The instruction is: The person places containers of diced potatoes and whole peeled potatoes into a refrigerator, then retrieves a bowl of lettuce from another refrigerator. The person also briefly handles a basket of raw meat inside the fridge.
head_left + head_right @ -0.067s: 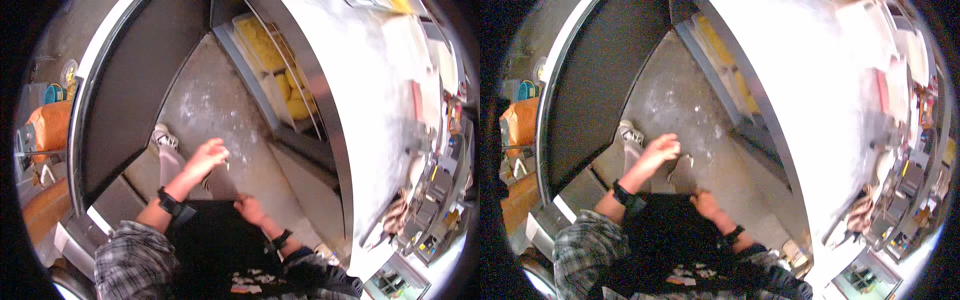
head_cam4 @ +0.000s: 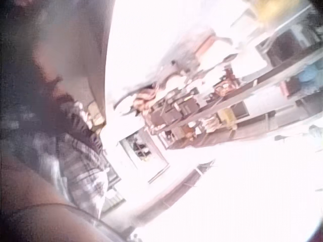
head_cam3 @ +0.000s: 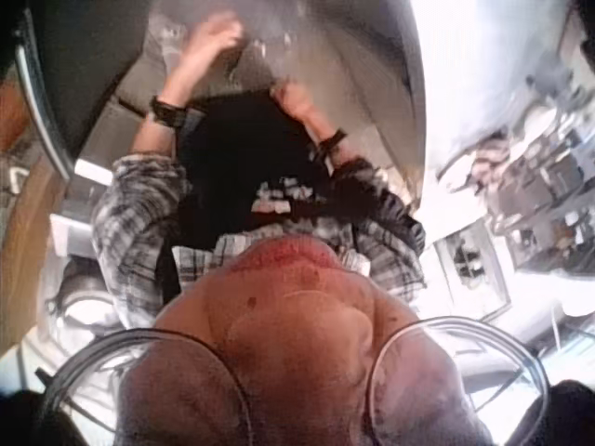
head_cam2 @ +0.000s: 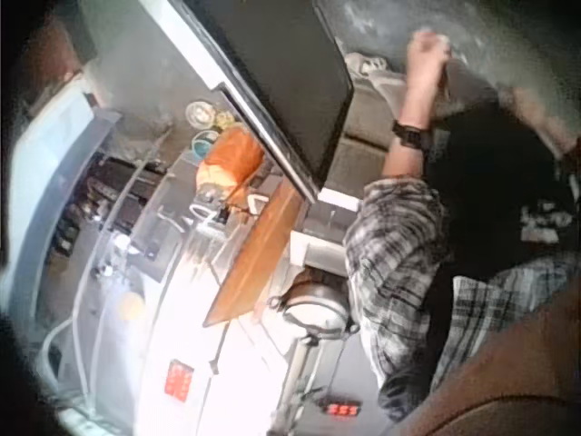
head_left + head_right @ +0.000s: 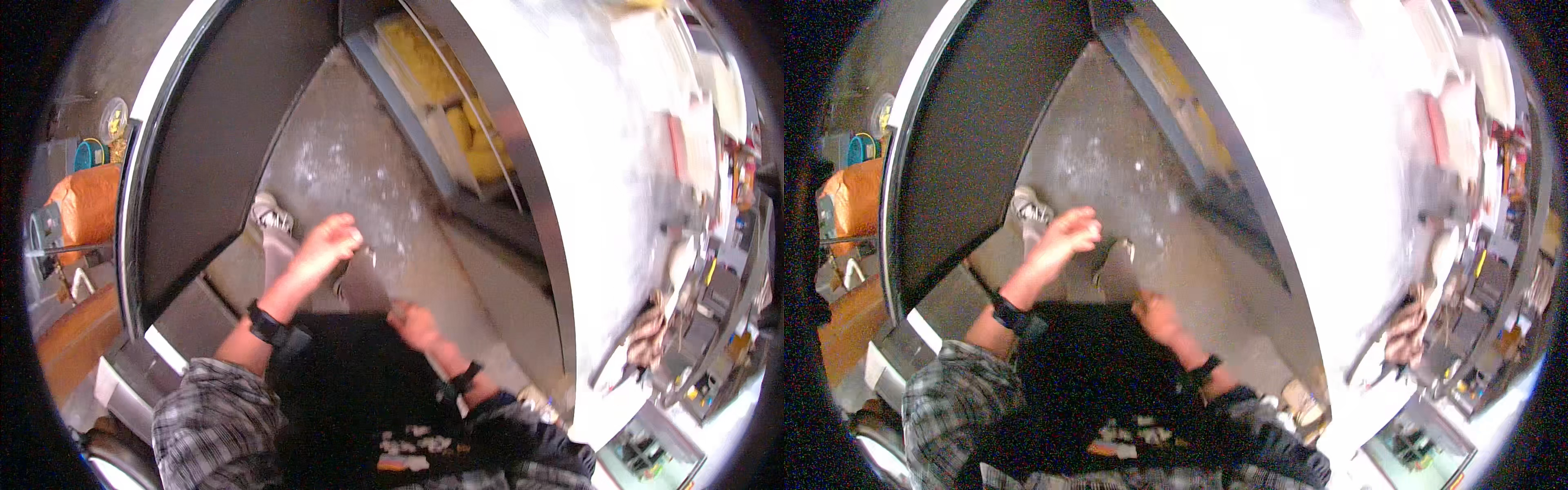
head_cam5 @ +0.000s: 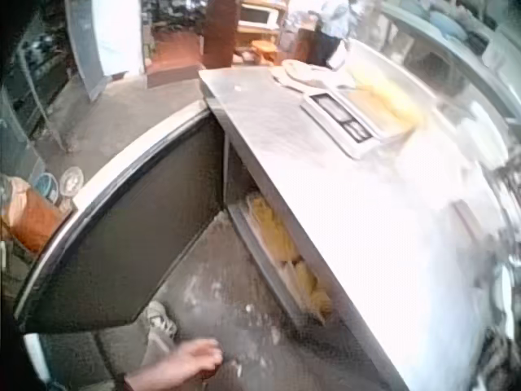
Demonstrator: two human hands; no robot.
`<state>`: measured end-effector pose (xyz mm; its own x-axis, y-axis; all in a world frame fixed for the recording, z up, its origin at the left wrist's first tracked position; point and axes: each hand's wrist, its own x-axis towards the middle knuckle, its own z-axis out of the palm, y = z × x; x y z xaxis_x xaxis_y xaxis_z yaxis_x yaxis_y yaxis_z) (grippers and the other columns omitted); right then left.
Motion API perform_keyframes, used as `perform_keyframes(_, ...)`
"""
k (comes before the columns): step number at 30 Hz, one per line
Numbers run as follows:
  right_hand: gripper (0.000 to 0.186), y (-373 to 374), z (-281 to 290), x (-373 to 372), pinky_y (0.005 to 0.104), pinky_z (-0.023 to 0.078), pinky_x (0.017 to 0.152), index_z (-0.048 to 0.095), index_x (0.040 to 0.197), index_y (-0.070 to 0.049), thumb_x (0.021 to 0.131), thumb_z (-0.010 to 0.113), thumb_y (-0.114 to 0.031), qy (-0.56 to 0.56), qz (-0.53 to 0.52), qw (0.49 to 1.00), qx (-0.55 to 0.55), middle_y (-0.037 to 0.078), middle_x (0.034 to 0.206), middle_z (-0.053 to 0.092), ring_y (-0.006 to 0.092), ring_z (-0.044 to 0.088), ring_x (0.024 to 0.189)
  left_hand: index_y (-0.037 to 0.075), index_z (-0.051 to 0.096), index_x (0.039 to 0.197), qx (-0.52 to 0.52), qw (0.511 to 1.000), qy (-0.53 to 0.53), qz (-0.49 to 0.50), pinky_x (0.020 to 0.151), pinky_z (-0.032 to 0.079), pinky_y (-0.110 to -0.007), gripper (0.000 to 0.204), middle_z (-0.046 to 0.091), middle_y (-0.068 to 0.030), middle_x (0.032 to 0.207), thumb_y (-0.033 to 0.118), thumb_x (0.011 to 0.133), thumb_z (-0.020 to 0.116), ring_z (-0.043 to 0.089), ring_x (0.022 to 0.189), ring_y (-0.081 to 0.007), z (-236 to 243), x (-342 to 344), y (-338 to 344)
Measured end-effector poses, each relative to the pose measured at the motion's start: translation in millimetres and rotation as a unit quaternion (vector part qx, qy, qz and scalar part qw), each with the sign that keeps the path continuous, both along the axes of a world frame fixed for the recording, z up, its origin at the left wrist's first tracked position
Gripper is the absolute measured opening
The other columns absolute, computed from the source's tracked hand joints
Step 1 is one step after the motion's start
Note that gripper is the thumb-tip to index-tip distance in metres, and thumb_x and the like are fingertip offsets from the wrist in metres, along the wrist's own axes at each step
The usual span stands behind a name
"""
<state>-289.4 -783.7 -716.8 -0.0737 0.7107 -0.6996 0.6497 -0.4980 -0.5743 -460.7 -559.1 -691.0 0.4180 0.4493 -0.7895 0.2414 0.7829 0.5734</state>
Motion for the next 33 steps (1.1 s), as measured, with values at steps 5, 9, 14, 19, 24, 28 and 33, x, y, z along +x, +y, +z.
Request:
perform_keyframes(5, 0.022, -32, 19, 92, 0.0353, 0.052, 0.081, 0.059, 0.105, -0.001, 0.086, 0.065, -0.009, -0.067, -0.312, 0.941, 0.109, 0.016, 0.097, 0.067, 0.0270, 0.066, 0.090, 0.000, 0.050, 0.130, 0.094, 0.992, 0.082, -0.003, 0.084, 0.051, -0.029, 0.043, 0.063, -0.0116, 0.114, 0.019, 0.093, 0.062, 0.063, 0.098, -0.0173, 97, -14, -1)
perform_keyframes(9, 0.037, -88, 59, 149, 0.0402, 0.049, 0.088, 0.053, 0.117, -0.002, 0.082, 0.064, 0.000, -0.336, -0.408, 0.834, 0.154, 0.017, 0.115, 0.057, 0.0311, 0.058, 0.103, 0.000, 0.052, 0.127, 0.090, 0.993, 0.075, -0.015, 0.084, 0.050, -0.028, 0.038, 0.064, -0.0113, 0.112, 0.017, 0.095, 0.059, 0.064, 0.096, -0.0162, 167, 5, -15)
perform_keyframes(14, 0.066, -132, 104, 141, 0.0460, 0.032, 0.109, 0.036, 0.138, 0.001, 0.079, 0.065, 0.000, -0.420, -0.404, 0.794, 0.173, 0.023, 0.142, 0.037, 0.0394, 0.035, 0.130, 0.000, 0.051, 0.129, 0.108, 0.984, -0.009, -0.139, 0.085, 0.050, -0.029, 0.038, 0.065, -0.0116, 0.112, 0.014, 0.095, 0.060, 0.064, 0.098, -0.0175, 235, 36, -39)
perform_keyframes(19, 0.083, -135, 111, 119, 0.0487, 0.030, 0.110, 0.024, 0.147, 0.000, 0.076, 0.067, 0.000, -0.449, -0.419, 0.772, 0.161, 0.024, 0.151, 0.025, 0.0438, 0.031, 0.133, 0.001, 0.051, 0.129, 0.110, 0.957, -0.056, -0.264, 0.089, 0.049, -0.029, 0.037, 0.064, -0.0106, 0.112, 0.009, 0.094, 0.061, 0.062, 0.101, -0.0166, 265, 60, -44)
perform_keyframes(24, 0.083, -122, 98, 123, 0.0487, 0.032, 0.110, 0.026, 0.146, 0.002, 0.075, 0.069, -0.005, -0.471, -0.412, 0.767, 0.145, 0.025, 0.150, 0.027, 0.0431, 0.032, 0.132, 0.001, 0.050, 0.130, 0.133, 0.920, -0.078, -0.361, 0.090, 0.049, -0.030, 0.038, 0.063, -0.0097, 0.114, 0.009, 0.094, 0.060, 0.062, 0.101, -0.0162, 283, 67, -59)
perform_keyframes(28, 0.077, -109, 91, 130, 0.0479, 0.037, 0.105, 0.031, 0.143, -0.002, 0.075, 0.067, -0.006, -0.468, -0.457, 0.748, 0.106, 0.017, 0.148, 0.032, 0.0397, 0.037, 0.129, 0.002, 0.049, 0.131, 0.145, 0.888, -0.067, -0.432, 0.087, 0.050, -0.030, 0.038, 0.063, -0.0092, 0.115, 0.009, 0.095, 0.059, 0.063, 0.100, -0.0167, 299, 66, -70)
perform_keyframes(33, 0.058, -108, 88, 137, 0.0458, 0.044, 0.095, 0.041, 0.135, -0.005, 0.079, 0.056, 0.000, -0.442, -0.470, 0.758, 0.094, 0.015, 0.133, 0.045, 0.0332, 0.049, 0.115, -0.001, 0.051, 0.129, 0.144, 0.864, -0.019, -0.481, 0.090, 0.048, -0.027, 0.039, 0.064, -0.0092, 0.111, 0.010, 0.093, 0.063, 0.060, 0.101, -0.0124, 313, 69, -79)
